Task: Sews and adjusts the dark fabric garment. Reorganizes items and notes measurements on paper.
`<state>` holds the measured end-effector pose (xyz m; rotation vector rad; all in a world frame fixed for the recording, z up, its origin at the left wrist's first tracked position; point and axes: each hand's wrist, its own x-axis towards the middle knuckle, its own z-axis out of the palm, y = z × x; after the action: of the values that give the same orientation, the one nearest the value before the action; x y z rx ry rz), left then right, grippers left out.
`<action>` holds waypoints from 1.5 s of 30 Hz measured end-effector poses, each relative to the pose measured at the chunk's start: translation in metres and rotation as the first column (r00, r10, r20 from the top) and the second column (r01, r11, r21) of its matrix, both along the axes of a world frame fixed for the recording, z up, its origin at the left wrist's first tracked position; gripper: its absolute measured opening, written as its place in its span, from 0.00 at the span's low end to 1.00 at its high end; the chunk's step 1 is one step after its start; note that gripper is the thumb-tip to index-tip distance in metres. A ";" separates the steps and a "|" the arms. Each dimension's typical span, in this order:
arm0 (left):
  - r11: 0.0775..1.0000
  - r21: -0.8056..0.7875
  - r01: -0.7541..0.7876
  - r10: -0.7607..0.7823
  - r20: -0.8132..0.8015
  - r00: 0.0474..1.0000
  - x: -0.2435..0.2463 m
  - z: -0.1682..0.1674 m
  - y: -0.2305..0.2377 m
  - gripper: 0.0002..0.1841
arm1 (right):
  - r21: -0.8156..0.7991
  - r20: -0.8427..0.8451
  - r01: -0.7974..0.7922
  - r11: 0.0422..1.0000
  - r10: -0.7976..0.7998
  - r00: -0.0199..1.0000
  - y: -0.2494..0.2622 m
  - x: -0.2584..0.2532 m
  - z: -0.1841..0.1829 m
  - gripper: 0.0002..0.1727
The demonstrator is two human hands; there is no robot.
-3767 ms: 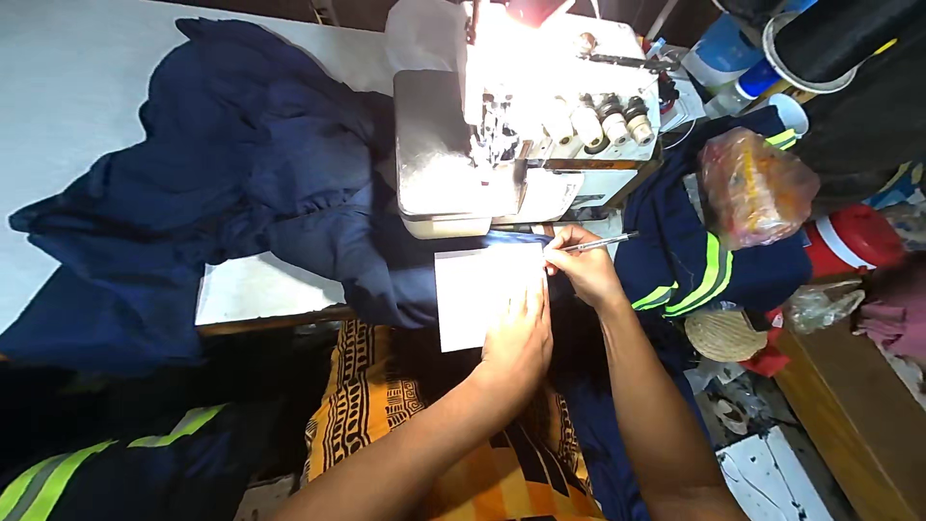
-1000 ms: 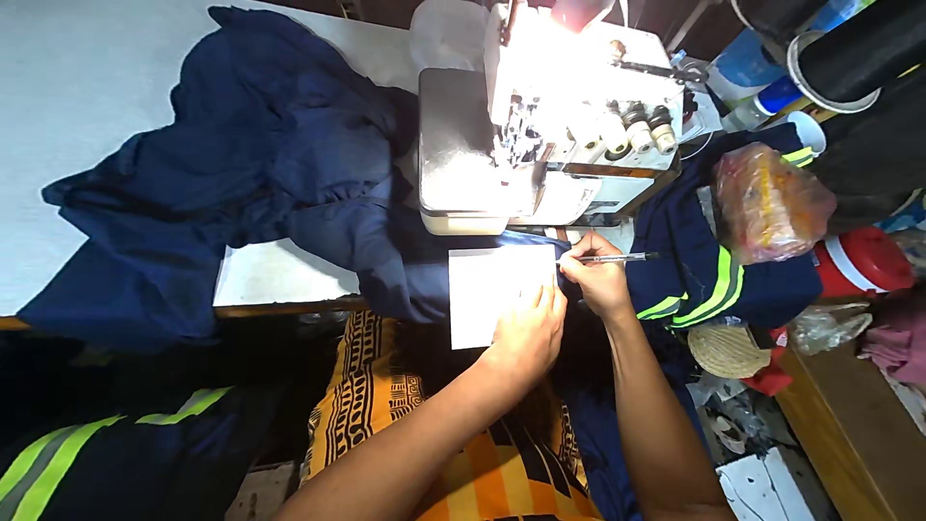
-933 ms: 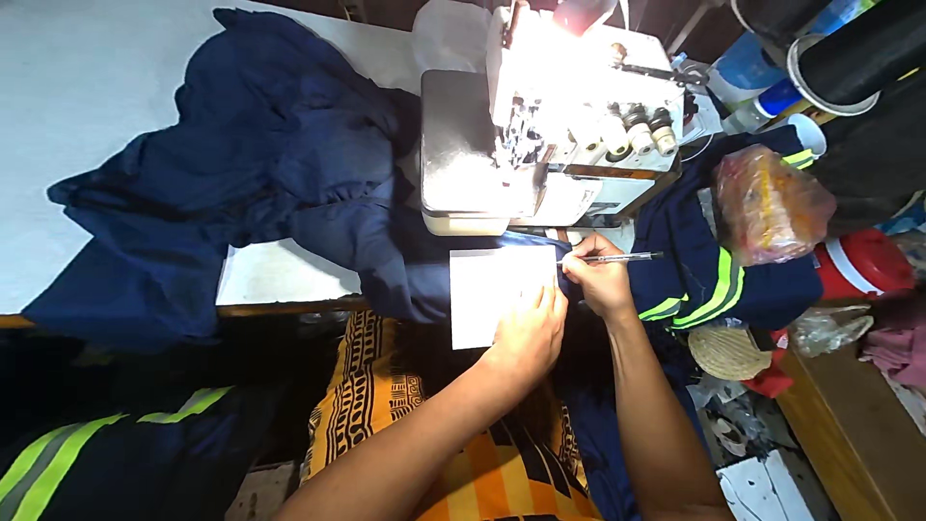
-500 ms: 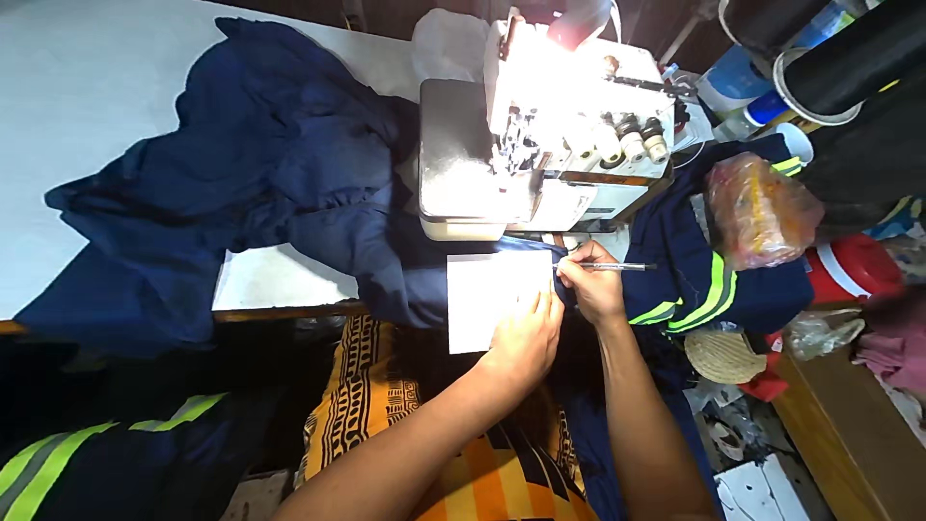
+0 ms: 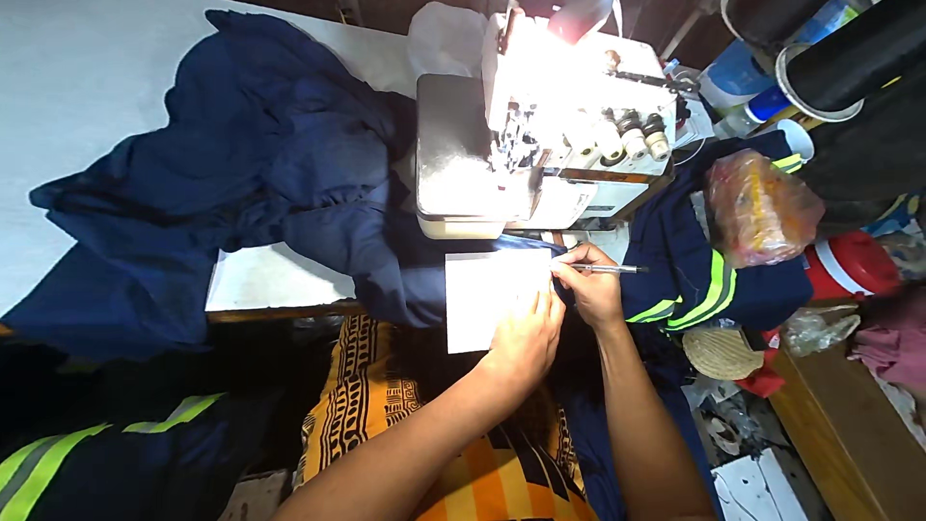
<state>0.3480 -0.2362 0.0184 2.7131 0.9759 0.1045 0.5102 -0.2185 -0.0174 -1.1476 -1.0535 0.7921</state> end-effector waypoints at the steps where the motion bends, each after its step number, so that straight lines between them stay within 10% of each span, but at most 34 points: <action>1: 1.000 0.001 -0.001 0.001 0.004 1.000 0.000 0.000 0.000 0.23 | 0.006 -0.007 -0.002 1.000 0.002 1.000 0.000 0.000 0.000 0.09; 29: 0.999 -0.042 -0.015 0.014 -0.038 0.999 0.001 0.001 -0.001 0.25 | 0.068 -0.026 0.049 0.996 -0.047 0.999 0.001 -0.005 -0.003 0.09; 37: 0.999 -0.043 -0.002 0.003 0.023 1.000 -0.002 -0.003 0.000 0.24 | 0.091 -0.337 0.208 0.974 -0.166 0.927 -0.003 -0.008 0.003 0.10; 41: 1.000 -0.010 0.007 -0.006 0.149 0.989 -0.013 -0.016 0.003 0.30 | 0.243 -0.143 0.277 0.930 -0.248 0.958 -0.017 -0.010 0.008 0.13; 45: 0.948 -0.312 0.065 0.005 0.216 0.976 -0.029 -0.001 0.011 0.37 | 0.238 0.168 0.271 0.933 -0.314 0.934 -0.044 -0.018 0.011 0.17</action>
<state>0.3194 -0.2249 0.0169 2.3629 0.8095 0.2103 0.4923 -0.2620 -0.0067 -1.1842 -1.0726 0.3210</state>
